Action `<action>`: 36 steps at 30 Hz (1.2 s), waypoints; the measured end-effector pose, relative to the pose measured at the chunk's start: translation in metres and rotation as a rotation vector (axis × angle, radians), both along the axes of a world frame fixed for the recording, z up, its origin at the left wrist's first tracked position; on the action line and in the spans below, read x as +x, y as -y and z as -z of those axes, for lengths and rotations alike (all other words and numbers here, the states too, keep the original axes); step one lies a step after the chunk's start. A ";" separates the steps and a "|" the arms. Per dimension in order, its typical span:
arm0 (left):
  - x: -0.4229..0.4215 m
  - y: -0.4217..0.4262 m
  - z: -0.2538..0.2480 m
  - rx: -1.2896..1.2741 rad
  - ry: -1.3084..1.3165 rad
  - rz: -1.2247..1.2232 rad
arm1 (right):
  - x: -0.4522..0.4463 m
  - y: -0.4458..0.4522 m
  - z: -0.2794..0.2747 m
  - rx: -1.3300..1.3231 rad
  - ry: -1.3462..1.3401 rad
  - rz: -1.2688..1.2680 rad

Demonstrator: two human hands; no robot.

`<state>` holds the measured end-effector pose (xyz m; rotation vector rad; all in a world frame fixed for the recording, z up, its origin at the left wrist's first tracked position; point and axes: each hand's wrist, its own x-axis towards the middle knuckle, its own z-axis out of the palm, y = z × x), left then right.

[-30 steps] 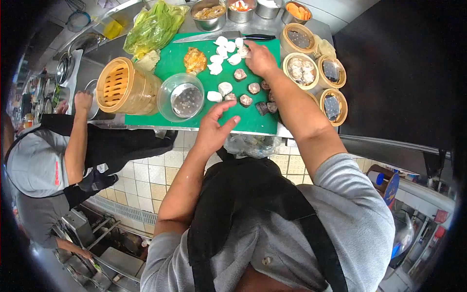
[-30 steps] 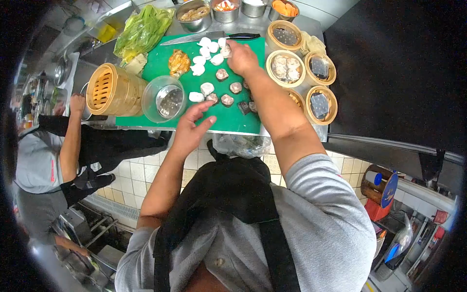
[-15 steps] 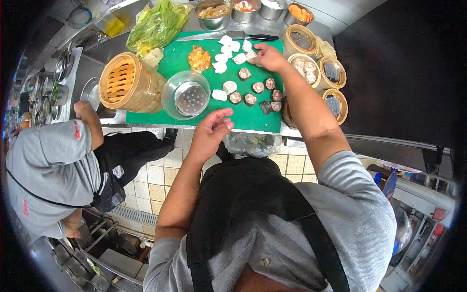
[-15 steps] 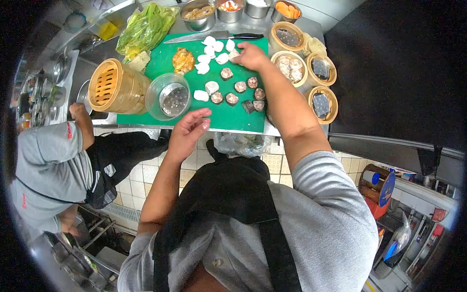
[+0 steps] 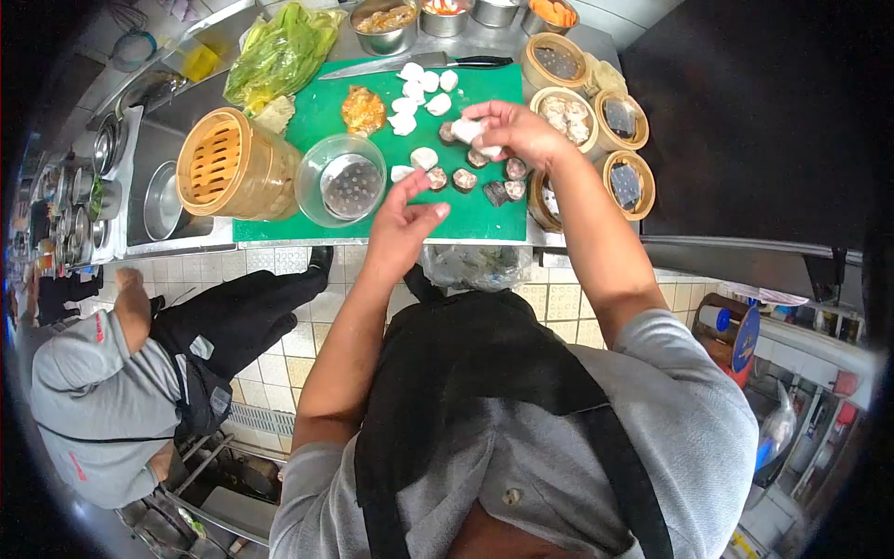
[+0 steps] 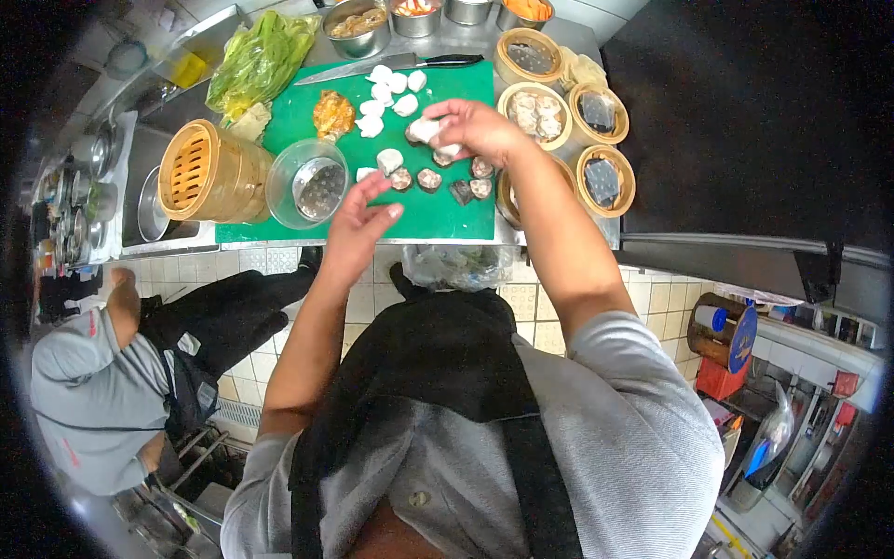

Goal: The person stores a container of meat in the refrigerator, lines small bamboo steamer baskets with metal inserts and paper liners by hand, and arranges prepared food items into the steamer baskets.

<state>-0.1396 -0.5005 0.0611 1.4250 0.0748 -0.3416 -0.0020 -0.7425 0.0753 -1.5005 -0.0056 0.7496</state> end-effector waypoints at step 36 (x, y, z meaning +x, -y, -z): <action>-0.035 0.219 0.005 0.183 0.189 -0.036 | -0.174 0.195 -0.008 -0.382 0.574 0.247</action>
